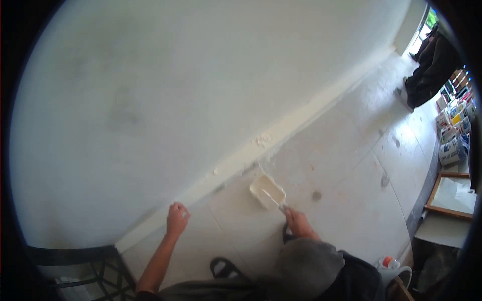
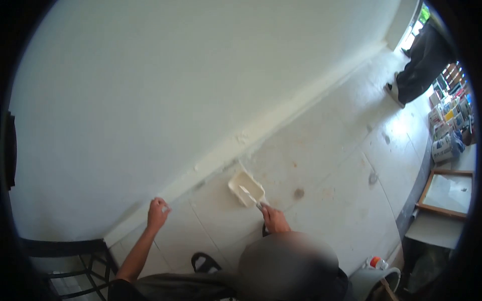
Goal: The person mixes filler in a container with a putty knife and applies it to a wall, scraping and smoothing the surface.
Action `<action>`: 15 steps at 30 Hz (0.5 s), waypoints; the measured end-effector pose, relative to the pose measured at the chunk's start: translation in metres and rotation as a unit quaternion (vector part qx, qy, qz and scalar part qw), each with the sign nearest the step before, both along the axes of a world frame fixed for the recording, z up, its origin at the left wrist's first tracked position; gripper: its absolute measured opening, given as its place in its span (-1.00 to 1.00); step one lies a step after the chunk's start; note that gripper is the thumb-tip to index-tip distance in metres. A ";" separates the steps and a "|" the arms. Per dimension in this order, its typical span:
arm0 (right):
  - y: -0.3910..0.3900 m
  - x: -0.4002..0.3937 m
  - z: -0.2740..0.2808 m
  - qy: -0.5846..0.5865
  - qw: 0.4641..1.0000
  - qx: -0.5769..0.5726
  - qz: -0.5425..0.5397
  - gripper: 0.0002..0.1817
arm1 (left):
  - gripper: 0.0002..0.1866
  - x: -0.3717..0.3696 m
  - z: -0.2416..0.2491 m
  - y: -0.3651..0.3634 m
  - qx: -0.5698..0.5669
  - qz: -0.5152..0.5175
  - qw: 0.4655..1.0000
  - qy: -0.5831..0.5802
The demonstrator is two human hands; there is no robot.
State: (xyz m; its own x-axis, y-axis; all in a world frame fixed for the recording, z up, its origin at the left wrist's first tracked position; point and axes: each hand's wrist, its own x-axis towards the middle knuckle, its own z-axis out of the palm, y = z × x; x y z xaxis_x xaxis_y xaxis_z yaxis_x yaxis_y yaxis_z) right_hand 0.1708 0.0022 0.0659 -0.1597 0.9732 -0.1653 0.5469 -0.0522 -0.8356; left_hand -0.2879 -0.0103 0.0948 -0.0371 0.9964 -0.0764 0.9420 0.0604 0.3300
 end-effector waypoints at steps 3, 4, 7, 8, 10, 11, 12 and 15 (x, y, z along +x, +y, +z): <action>0.002 -0.004 0.010 0.015 0.997 -0.069 -0.029 -0.61 | -0.81 0.003 -0.003 0.003 0.011 -0.008 1.000 0.001; 0.002 -0.003 0.004 0.002 0.999 -0.031 -0.008 -0.61 | -0.82 0.003 -0.004 0.007 0.009 -0.010 1.000 0.001; 0.003 -0.004 0.008 -0.015 1.000 0.017 0.005 -0.61 | -0.83 0.004 -0.008 0.015 0.030 -0.015 0.999 -0.015; 0.001 -0.007 0.013 -0.015 1.000 0.006 0.001 -0.62 | -0.84 0.005 -0.011 0.014 0.032 -0.013 0.999 -0.030; 0.002 -0.009 0.012 -0.031 0.999 0.005 0.018 -0.62 | -0.83 0.001 -0.018 0.015 0.048 -0.014 0.998 -0.031; 0.001 -0.007 0.011 -0.044 0.998 -0.006 0.037 -0.62 | -0.83 0.001 -0.024 0.017 0.053 -0.011 0.998 -0.031; -0.001 -0.008 0.017 -0.052 0.998 -0.001 0.022 -0.62 | -0.83 0.002 -0.026 0.019 0.059 -0.026 0.997 -0.039; -0.006 -0.015 0.021 -0.032 0.998 -0.038 -0.029 -0.61 | -0.82 0.005 -0.015 0.015 0.062 -0.014 0.997 -0.048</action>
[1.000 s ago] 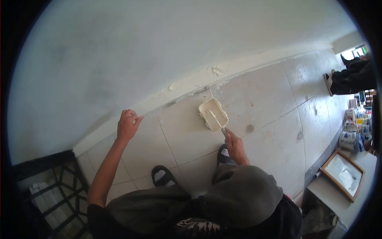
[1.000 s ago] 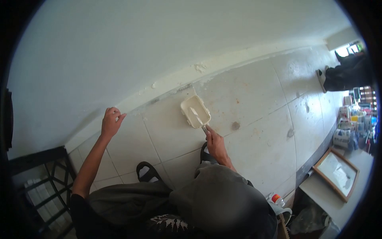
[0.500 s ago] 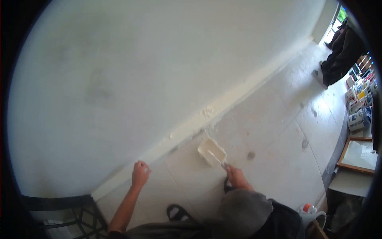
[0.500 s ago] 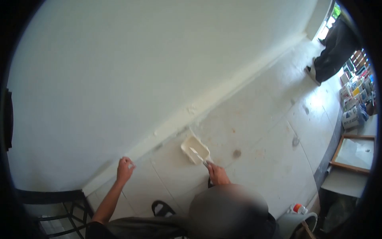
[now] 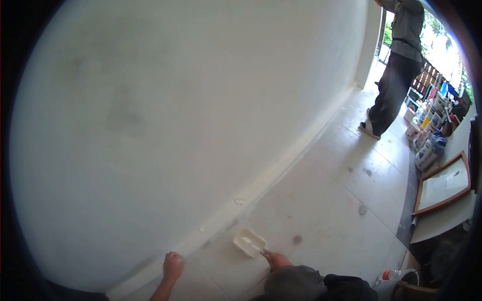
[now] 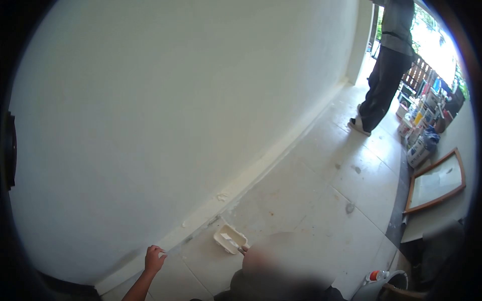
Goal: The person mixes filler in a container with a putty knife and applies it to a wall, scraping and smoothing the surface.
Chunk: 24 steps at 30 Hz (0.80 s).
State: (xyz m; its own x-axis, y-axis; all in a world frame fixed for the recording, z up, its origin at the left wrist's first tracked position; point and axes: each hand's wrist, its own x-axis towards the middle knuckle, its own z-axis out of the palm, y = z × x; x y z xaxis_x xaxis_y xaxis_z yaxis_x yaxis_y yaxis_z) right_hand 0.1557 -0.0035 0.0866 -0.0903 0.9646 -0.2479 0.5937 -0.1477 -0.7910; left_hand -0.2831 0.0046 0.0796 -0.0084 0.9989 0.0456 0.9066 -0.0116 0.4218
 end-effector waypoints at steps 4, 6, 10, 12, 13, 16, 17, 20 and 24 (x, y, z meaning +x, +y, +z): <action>0.002 0.004 -0.018 -0.010 0.999 -0.013 0.036 -0.62 | -0.78 0.000 0.005 -0.003 -0.001 0.005 1.000 0.013; -0.002 0.001 -0.026 -0.016 1.000 -0.002 -0.007 -0.62 | -0.77 -0.008 0.003 -0.012 -0.005 0.024 0.999 0.022; -0.004 0.003 -0.055 -0.048 0.991 0.110 0.063 -0.63 | -0.75 -0.011 -0.004 -0.012 -0.010 0.016 1.000 0.008; -0.009 0.002 -0.056 -0.024 0.998 0.062 -0.006 -0.66 | -0.78 -0.016 -0.008 -0.012 0.013 -0.013 1.000 0.007; -0.008 0.004 -0.060 -0.025 0.998 0.062 0.021 -0.66 | -0.78 -0.018 -0.010 -0.013 0.012 0.014 1.000 0.005; -0.003 0.014 -0.079 -0.061 0.995 0.066 0.037 -0.59 | -0.78 -0.015 -0.014 -0.007 0.026 -0.051 0.997 0.049; -0.006 0.017 -0.089 -0.030 0.995 0.092 0.026 -0.57 | -0.78 -0.015 -0.015 -0.005 0.022 -0.037 0.999 0.033; 0.000 0.013 -0.079 -0.022 0.998 0.063 0.022 -0.60 | -0.75 -0.007 -0.002 -0.005 0.007 0.005 1.000 0.011; -0.007 0.010 -0.048 0.005 1.000 -0.006 0.015 -0.44 | -0.67 -0.002 0.010 -0.003 -0.020 0.024 0.998 0.049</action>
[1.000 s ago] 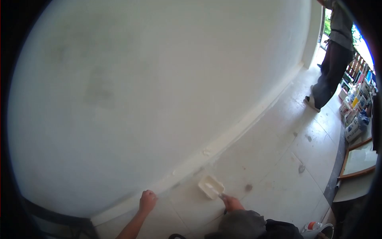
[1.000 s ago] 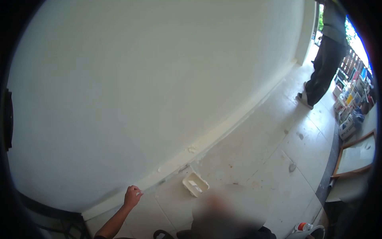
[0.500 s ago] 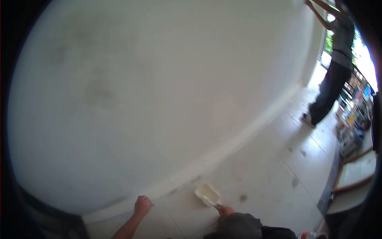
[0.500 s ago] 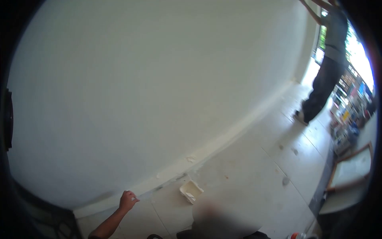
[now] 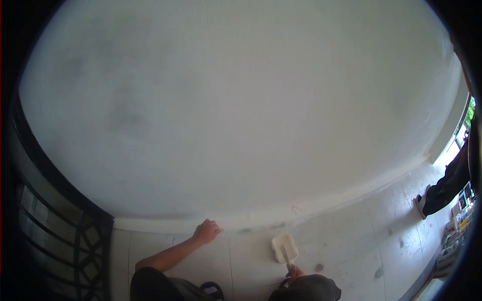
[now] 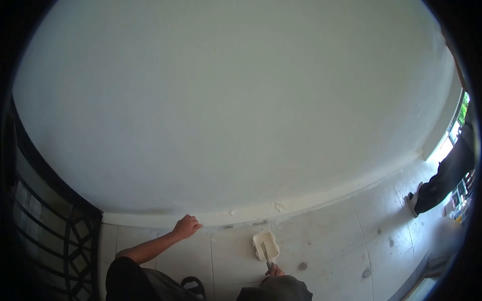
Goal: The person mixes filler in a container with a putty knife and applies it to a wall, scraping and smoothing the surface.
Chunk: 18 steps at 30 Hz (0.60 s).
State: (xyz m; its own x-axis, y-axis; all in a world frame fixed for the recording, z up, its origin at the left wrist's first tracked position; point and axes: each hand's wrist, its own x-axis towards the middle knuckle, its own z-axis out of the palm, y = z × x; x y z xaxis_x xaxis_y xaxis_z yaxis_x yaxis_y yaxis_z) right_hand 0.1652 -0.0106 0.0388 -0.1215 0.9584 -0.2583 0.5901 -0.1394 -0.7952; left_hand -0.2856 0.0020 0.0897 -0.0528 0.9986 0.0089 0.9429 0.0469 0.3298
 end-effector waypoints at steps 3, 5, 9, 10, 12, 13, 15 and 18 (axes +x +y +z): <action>-0.009 0.021 -0.093 0.085 0.993 -0.059 -0.052 -0.43 | -0.66 0.000 0.003 -0.001 -0.011 -0.008 1.000 -0.017; 0.001 0.010 -0.032 0.213 0.934 -0.249 -0.144 -0.44 | -0.66 -0.002 0.004 -0.001 -0.016 -0.015 0.999 -0.024; 0.006 0.027 -0.051 0.372 0.819 -0.378 -0.220 -0.51 | -0.66 -0.004 -0.003 -0.009 0.024 -0.004 0.999 -0.042; 0.013 0.021 -0.022 0.455 0.744 -0.438 -0.219 -0.49 | -0.67 -0.006 -0.006 -0.009 0.027 -0.002 0.999 -0.042; 0.014 0.022 -0.001 0.517 0.660 -0.504 -0.206 -0.46 | -0.69 -0.008 0.001 -0.004 -0.043 -0.011 0.999 -0.018; 0.014 0.026 0.001 0.551 0.614 -0.532 -0.190 -0.44 | -0.71 -0.010 0.006 -0.006 -0.109 -0.024 0.994 0.007; 0.019 0.032 -0.006 0.570 0.568 -0.571 -0.164 -0.41 | -0.72 -0.009 0.009 -0.007 -0.123 -0.003 0.992 -0.004; 0.027 0.040 -0.009 0.608 0.511 -0.593 -0.134 -0.38 | -0.74 -0.007 -0.002 -0.011 -0.114 -0.006 0.993 -0.025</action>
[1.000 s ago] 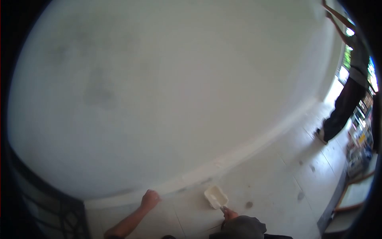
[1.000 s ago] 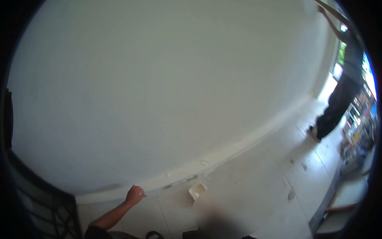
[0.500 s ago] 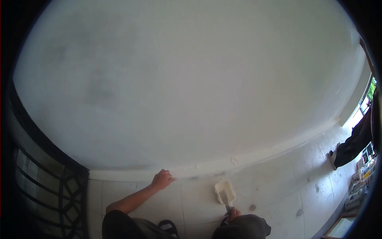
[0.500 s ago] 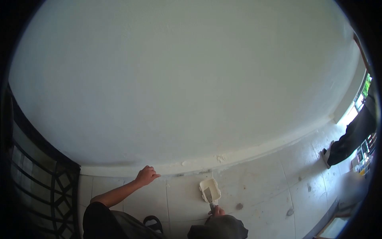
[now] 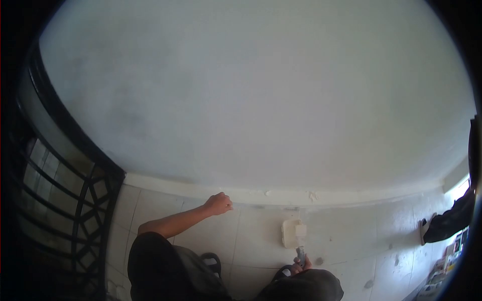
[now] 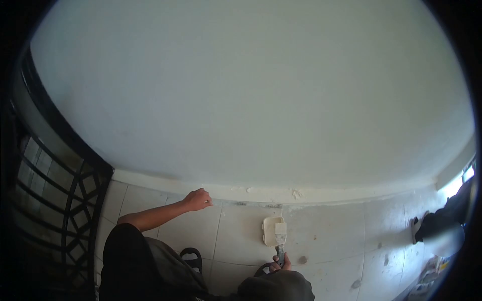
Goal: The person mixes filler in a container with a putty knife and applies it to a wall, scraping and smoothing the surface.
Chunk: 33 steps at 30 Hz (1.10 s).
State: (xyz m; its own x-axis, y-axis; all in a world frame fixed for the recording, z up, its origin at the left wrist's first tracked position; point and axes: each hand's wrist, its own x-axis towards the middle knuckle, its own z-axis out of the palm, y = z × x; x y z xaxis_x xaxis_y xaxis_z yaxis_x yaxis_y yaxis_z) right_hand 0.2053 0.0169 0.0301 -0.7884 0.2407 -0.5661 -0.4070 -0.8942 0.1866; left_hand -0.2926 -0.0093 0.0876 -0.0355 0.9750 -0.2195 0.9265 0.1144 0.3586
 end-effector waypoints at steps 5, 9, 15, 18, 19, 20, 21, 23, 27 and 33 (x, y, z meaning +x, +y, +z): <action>0.035 -0.029 0.102 -0.204 0.943 0.258 -0.039 -0.39 | -0.71 -0.005 -0.014 -0.002 -0.025 -0.040 0.999 -0.013; 0.081 -0.067 0.215 -0.194 0.891 0.392 -0.122 -0.40 | -0.62 -0.011 -0.020 0.002 -0.104 -0.066 0.992 -0.016; 0.128 -0.118 0.311 -0.135 0.798 0.511 -0.290 -0.53 | -0.52 -0.016 -0.028 -0.005 -0.127 -0.085 0.988 -0.019; 0.141 -0.153 0.330 -0.162 0.698 0.603 -0.351 -0.54 | -0.49 -0.017 -0.028 -0.009 -0.134 -0.083 0.987 -0.023; 0.146 -0.164 0.330 -0.162 0.696 0.602 -0.356 -0.54 | -0.50 -0.019 -0.029 -0.011 -0.143 -0.073 0.987 -0.028; 0.154 -0.176 0.323 -0.208 0.616 0.658 -0.380 -0.54 | -0.50 -0.021 -0.031 -0.014 -0.143 -0.076 0.986 -0.024; 0.163 -0.185 0.315 -0.252 0.529 0.705 -0.400 -0.54 | -0.49 -0.024 -0.033 -0.015 -0.149 -0.077 0.986 -0.023; 0.183 -0.198 0.292 -0.330 0.452 0.725 -0.402 -0.55 | -0.47 -0.027 -0.036 -0.020 -0.153 -0.079 0.985 -0.016; 0.212 -0.227 0.279 -0.450 0.195 0.749 -0.446 -0.52 | -0.48 -0.030 -0.031 -0.023 -0.138 -0.073 0.988 -0.017; 0.229 -0.232 0.285 -0.505 0.079 0.734 -0.446 -0.49 | -0.47 -0.034 -0.036 -0.033 -0.124 -0.062 0.990 -0.036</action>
State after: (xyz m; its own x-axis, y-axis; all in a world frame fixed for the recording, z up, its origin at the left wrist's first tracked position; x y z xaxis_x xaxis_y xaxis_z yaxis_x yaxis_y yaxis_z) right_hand -0.0262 0.2456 0.3151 0.1831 0.3367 0.9236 0.4262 0.8194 -0.3832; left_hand -0.3270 -0.0421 0.0511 0.1058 0.8867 -0.4500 0.9119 0.0939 0.3994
